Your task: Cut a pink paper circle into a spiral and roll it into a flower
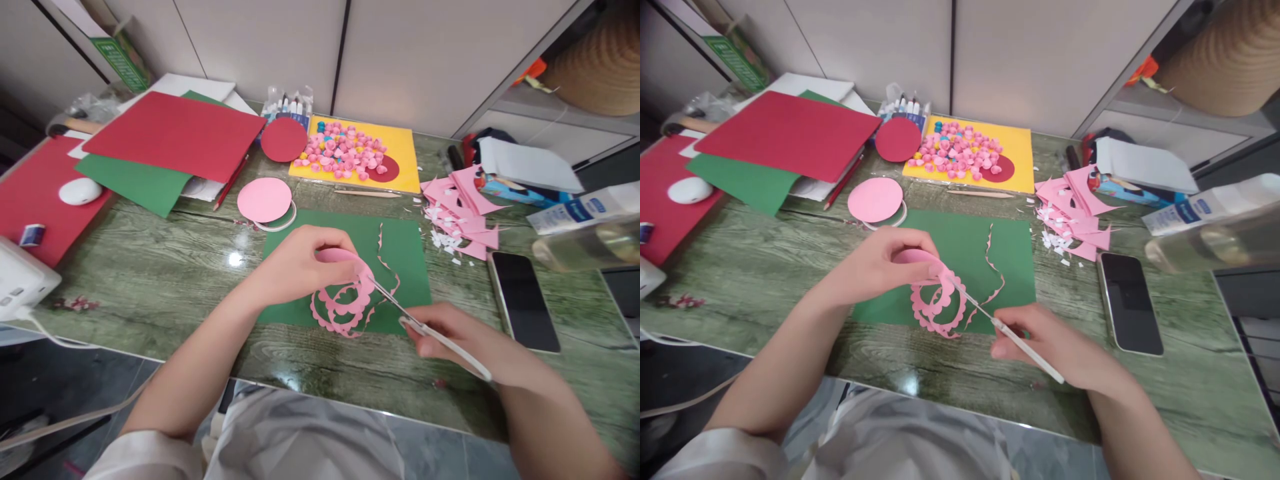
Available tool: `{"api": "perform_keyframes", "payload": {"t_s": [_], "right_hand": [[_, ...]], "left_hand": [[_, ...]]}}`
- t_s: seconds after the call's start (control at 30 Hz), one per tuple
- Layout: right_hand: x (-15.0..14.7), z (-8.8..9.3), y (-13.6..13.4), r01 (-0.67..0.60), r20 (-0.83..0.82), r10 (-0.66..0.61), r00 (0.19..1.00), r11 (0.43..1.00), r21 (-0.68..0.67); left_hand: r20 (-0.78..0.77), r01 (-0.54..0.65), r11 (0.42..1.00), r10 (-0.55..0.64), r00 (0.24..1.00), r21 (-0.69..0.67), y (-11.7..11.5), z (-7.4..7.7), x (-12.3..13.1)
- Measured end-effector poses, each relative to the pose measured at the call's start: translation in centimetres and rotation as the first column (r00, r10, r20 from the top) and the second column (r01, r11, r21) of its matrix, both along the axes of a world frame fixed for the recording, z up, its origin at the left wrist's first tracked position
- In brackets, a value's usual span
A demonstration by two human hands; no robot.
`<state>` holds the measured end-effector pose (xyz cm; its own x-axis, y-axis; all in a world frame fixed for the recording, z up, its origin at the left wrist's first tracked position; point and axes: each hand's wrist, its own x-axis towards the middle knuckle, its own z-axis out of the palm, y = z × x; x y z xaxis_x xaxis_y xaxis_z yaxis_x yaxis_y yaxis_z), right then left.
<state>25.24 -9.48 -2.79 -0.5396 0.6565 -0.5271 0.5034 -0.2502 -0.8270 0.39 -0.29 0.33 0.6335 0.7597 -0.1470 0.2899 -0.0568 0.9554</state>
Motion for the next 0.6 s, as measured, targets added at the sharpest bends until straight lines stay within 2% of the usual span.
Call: {"api": "perform_keyframes", "payload": {"t_s": [0.43,0.6], "right_hand": [[0.20,0.23,0.06,-0.075,0.073,0.074,0.995,0.997,0.012],[0.10,0.37,0.09,-0.115,0.133,0.108,0.985,0.992,0.045]], "left_hand": [[-0.063,0.039,0.999,-0.038,0.997,0.024,-0.10,0.21,0.04],[-0.075,0.080,0.995,-0.084,0.994,-0.053,-0.13,0.10,-0.09]]}}
